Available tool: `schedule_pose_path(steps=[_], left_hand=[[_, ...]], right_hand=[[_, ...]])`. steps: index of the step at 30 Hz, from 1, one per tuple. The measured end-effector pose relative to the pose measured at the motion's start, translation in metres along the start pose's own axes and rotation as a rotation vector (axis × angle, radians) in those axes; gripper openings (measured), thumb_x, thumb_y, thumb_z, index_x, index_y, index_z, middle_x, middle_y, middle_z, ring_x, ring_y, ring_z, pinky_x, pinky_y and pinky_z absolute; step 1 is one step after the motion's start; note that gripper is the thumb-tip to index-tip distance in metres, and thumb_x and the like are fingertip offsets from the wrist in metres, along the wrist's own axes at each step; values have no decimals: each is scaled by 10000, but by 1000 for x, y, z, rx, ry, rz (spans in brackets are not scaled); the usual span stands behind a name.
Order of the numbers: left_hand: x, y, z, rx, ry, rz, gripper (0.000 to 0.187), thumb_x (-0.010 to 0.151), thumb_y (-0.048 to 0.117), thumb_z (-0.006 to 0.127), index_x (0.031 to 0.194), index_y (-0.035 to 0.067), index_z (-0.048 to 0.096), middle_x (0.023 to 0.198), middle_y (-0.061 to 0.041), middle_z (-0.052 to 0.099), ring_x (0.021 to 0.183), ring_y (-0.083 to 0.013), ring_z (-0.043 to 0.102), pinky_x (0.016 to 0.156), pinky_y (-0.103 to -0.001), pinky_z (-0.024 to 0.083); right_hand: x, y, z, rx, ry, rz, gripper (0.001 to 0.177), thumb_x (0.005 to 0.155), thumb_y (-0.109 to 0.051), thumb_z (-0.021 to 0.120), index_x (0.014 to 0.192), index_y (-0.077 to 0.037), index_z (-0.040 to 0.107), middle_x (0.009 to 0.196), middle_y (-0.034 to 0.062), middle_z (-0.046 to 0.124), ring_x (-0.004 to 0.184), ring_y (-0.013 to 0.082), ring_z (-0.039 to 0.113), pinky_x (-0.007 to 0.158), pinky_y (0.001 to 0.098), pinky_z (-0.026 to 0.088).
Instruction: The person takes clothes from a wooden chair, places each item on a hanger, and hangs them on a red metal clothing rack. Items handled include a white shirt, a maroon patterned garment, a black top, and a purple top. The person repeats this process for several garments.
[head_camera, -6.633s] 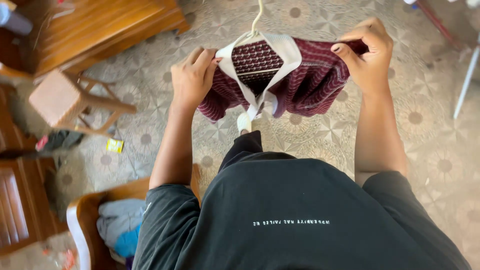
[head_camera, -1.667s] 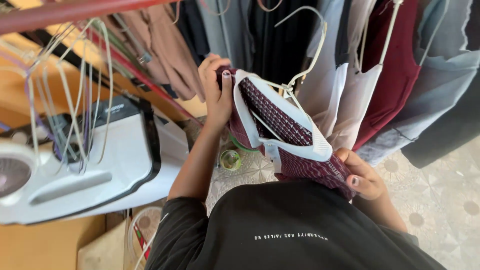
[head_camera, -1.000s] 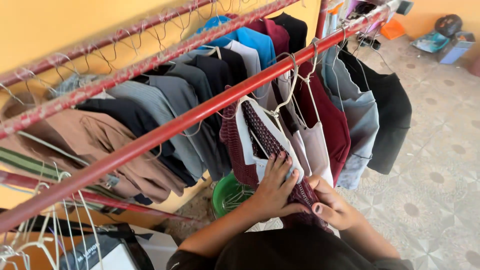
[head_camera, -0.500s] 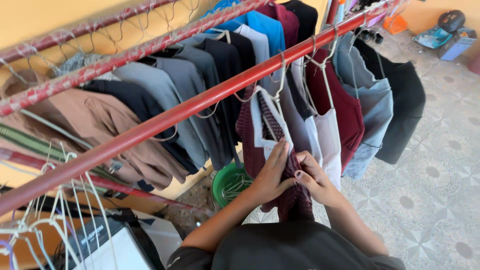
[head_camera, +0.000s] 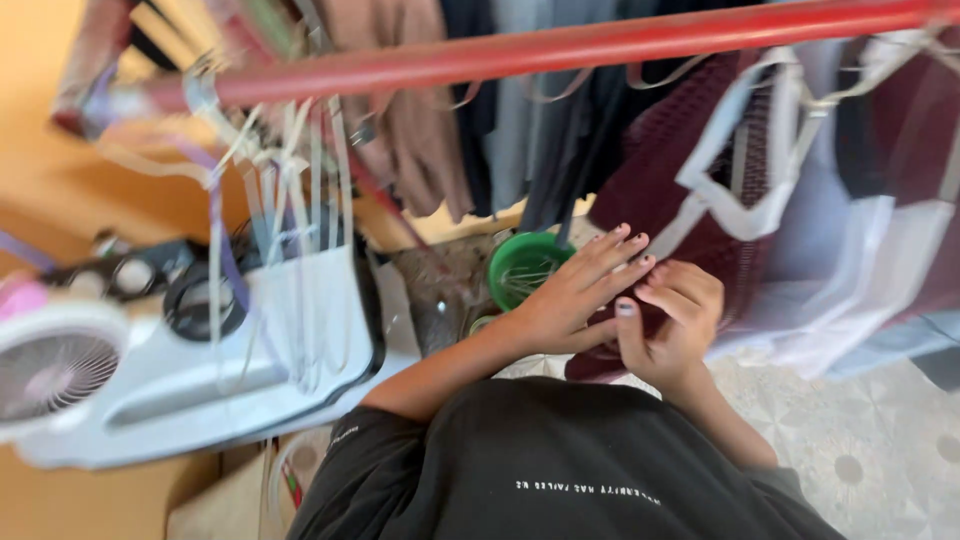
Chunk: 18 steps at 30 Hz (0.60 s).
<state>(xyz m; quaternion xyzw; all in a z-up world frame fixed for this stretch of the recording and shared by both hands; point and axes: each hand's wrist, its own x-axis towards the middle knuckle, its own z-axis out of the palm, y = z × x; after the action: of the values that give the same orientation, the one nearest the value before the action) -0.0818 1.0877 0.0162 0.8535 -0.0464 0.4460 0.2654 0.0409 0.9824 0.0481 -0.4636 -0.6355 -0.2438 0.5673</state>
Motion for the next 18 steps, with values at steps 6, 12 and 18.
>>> schedule_pose_path(steps=[6, 12, 18], left_hand=[[-42, 35, -87, 227, 219, -89, 617, 994, 368, 627, 1464, -19, 527, 1574, -212, 453, 1494, -462, 411, 1258, -533, 327], [-74, 134, -172, 504, 251, -36, 433, 983, 273, 676, 1378, 94, 659, 1428, -143, 623, 1408, -386, 542, 1250, -520, 318], [-113, 159, -213, 965, 353, -353, 430, 981, 377, 658, 1354, 164, 680, 1362, -69, 645, 1368, -378, 531, 1236, -627, 205]], right_hand=[[10, -40, 90, 416, -113, 12, 319, 1007, -266, 631, 1156, 12, 586, 1172, 166, 502, 1129, 402, 544, 971, 482, 430], [25, -90, 159, 976, -332, 245, 383, 1093, -264, 363, 1221, 41, 559, 1158, 177, 507, 1095, 297, 521, 962, 382, 382], [22, -124, 214, 1092, -578, 415, 429, 1095, -357, 503, 1270, 11, 638, 1082, 136, 617, 978, 183, 512, 939, 357, 383]])
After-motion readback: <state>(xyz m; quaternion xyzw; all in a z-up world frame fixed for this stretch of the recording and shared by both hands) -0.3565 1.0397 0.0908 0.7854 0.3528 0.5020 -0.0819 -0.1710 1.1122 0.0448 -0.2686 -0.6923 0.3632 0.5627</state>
